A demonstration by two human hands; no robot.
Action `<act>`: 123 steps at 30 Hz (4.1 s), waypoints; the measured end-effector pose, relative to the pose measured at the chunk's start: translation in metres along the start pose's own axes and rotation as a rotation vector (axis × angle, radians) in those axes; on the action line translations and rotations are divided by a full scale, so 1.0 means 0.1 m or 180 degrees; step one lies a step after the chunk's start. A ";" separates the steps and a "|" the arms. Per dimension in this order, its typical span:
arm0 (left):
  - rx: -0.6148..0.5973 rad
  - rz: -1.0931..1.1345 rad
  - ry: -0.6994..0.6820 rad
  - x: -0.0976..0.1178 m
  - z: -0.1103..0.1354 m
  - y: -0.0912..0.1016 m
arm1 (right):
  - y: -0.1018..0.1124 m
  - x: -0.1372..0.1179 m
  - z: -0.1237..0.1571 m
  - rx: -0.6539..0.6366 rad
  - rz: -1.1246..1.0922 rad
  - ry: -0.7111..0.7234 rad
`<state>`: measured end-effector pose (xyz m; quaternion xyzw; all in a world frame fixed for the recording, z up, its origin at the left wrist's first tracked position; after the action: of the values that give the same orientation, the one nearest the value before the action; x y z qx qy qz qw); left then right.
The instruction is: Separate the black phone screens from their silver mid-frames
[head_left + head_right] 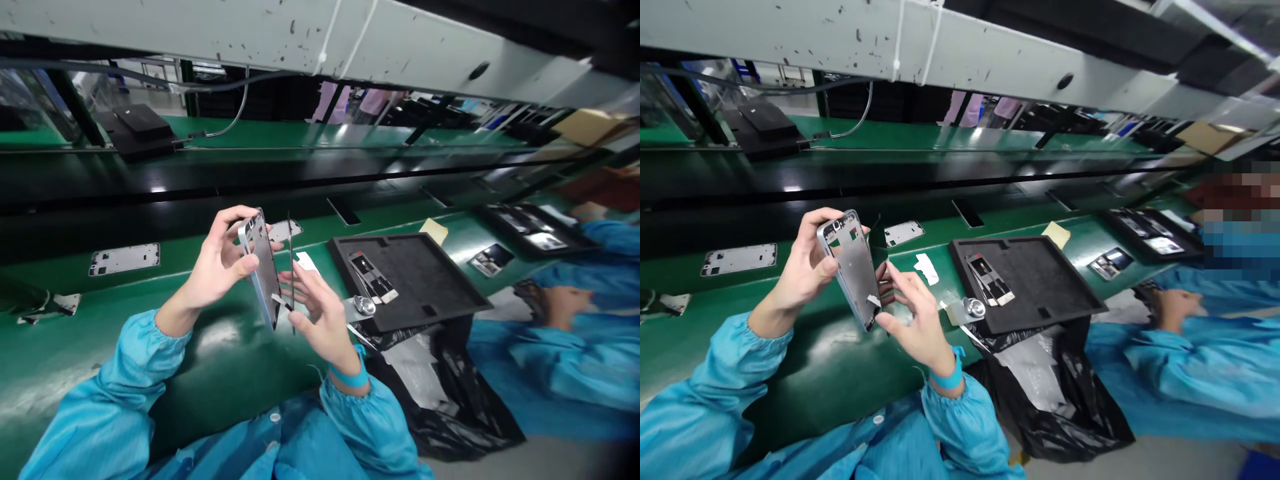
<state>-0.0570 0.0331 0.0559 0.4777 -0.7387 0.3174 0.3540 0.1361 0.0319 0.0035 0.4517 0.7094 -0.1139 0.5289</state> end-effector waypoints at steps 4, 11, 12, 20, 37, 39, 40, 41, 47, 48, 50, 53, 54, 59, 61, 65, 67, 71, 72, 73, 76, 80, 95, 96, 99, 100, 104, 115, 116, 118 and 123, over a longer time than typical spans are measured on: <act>0.0151 -0.0283 0.0305 -0.01 -0.02 0.01 | -0.15 0.15 -0.02 0.0173 -0.0397 -0.0109; 0.0283 -0.0262 0.0300 0.02 -0.05 -0.03 | -0.27 0.20 0.00 0.0213 -0.0436 -0.0095; 0.0238 -0.0308 0.0344 0.02 -0.05 -0.06 | -0.28 0.21 -0.01 0.0233 -0.0406 -0.0118; 0.0196 -0.0408 0.0141 0.13 0.04 -0.12 | -0.32 0.19 -0.04 0.0278 -0.0191 0.0003; 0.0401 0.0984 0.0666 -0.25 0.05 -0.31 | -0.06 -0.04 -0.28 0.0660 -0.0271 -0.0174; 0.0216 0.0923 0.0779 -0.24 0.07 -0.39 | -0.07 -0.03 -0.38 0.0351 -0.0714 -0.0500; 0.0160 0.0876 0.0834 -0.24 0.08 -0.43 | -0.10 -0.02 -0.42 0.0200 -0.0843 -0.0649; 0.0121 0.0828 0.0875 -0.23 0.09 -0.45 | -0.12 -0.01 -0.44 0.0115 -0.0914 -0.0764; 0.0133 0.0279 0.0719 -0.11 0.17 -0.50 | -0.11 -0.14 -0.35 0.0322 -0.0921 -0.0682; 0.0114 0.0122 0.0654 -0.08 0.19 -0.51 | -0.10 -0.18 -0.33 0.0284 -0.0863 -0.0643; 0.0039 -0.0214 0.0475 -0.01 0.23 -0.57 | -0.07 -0.28 -0.32 0.0169 -0.0677 -0.0561; 0.0009 -0.0601 0.0158 0.06 0.26 -0.63 | -0.02 -0.38 -0.36 0.0146 -0.0435 -0.0434; 0.0001 -0.0669 0.0102 0.06 0.26 -0.64 | -0.01 -0.38 -0.37 0.0206 -0.0430 -0.0406; -0.0131 -0.0610 0.0230 -0.06 0.19 -0.60 | -0.01 -0.09 -0.31 0.0386 -0.0898 -0.0623; -0.0110 -0.0304 0.0507 -0.18 0.16 -0.57 | -0.04 0.07 -0.25 0.0251 -0.1096 -0.0847; 0.0159 0.0473 0.0984 -0.39 0.10 -0.48 | -0.05 0.24 -0.17 0.0289 -0.1250 -0.0873; 0.0445 0.0812 0.1017 -0.43 0.06 -0.35 | -0.13 0.24 -0.13 0.0177 -0.1099 -0.0732; 0.0946 0.1173 0.0770 -0.35 -0.01 -0.04 | -0.51 0.26 -0.03 -0.0712 -0.0782 -0.0654; 0.1042 0.1175 0.0721 -0.32 -0.02 0.02 | -0.57 0.27 -0.01 -0.0851 -0.0790 -0.0658; 0.1116 0.1186 0.0696 -0.31 -0.02 0.07 | -0.60 0.29 0.01 -0.0923 -0.0800 -0.0657; 0.1169 0.1347 0.0680 -0.32 -0.02 0.09 | -0.57 0.37 0.00 -0.0959 -0.0675 -0.0686; 0.1196 0.1417 0.0438 -0.34 -0.02 0.04 | -0.53 0.50 -0.04 -0.0903 -0.0660 -0.0770; 0.1918 0.0898 -0.0323 -0.24 0.04 0.19 | -1.05 0.75 -0.19 -0.0731 -0.1683 -0.0968; 0.1966 0.0911 -0.0342 -0.27 0.05 0.21 | -1.08 0.75 -0.20 -0.0761 -0.1716 -0.0968; 0.2081 0.1001 -0.0275 -0.36 0.05 0.26 | -1.12 0.75 -0.21 -0.0772 -0.1772 -0.1024; 0.2097 0.1026 -0.0244 -0.38 0.05 0.28 | -1.12 0.74 -0.21 -0.0781 -0.1783 -0.1049; 0.2071 0.1001 -0.0201 -0.39 0.03 0.31 | -0.98 0.71 -0.20 -0.0774 -0.1724 -0.1028; 0.1837 0.0953 0.0756 -0.73 0.03 0.35 | -0.66 0.71 -0.04 -0.0898 -0.1781 -0.1115; 0.1931 0.0981 0.0930 -0.82 0.04 0.39 | -0.57 0.64 0.05 -0.0961 -0.1709 -0.1148; 0.2144 0.1026 0.1215 -1.03 0.01 0.47 | -0.25 0.48 0.30 -0.0929 -0.1430 -0.1177; 0.2475 0.1055 0.1441 -1.70 -0.45 0.63 | 1.39 0.29 0.89 0.0727 -0.0406 -0.0846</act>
<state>-0.0563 0.1727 -0.0680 0.3694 -0.5357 0.7184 0.2457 0.2989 0.0688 -0.0136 0.4439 0.6429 -0.2857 0.5550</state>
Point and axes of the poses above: each hand's wrist, its own z-axis away from the middle knuckle, its own y-axis out of the back of the hand, x = y × z, the point moved 8 cm from there along -z, towards the middle knuckle, and after that the axes turned 12 degrees about -x, right-handed, at the moved point
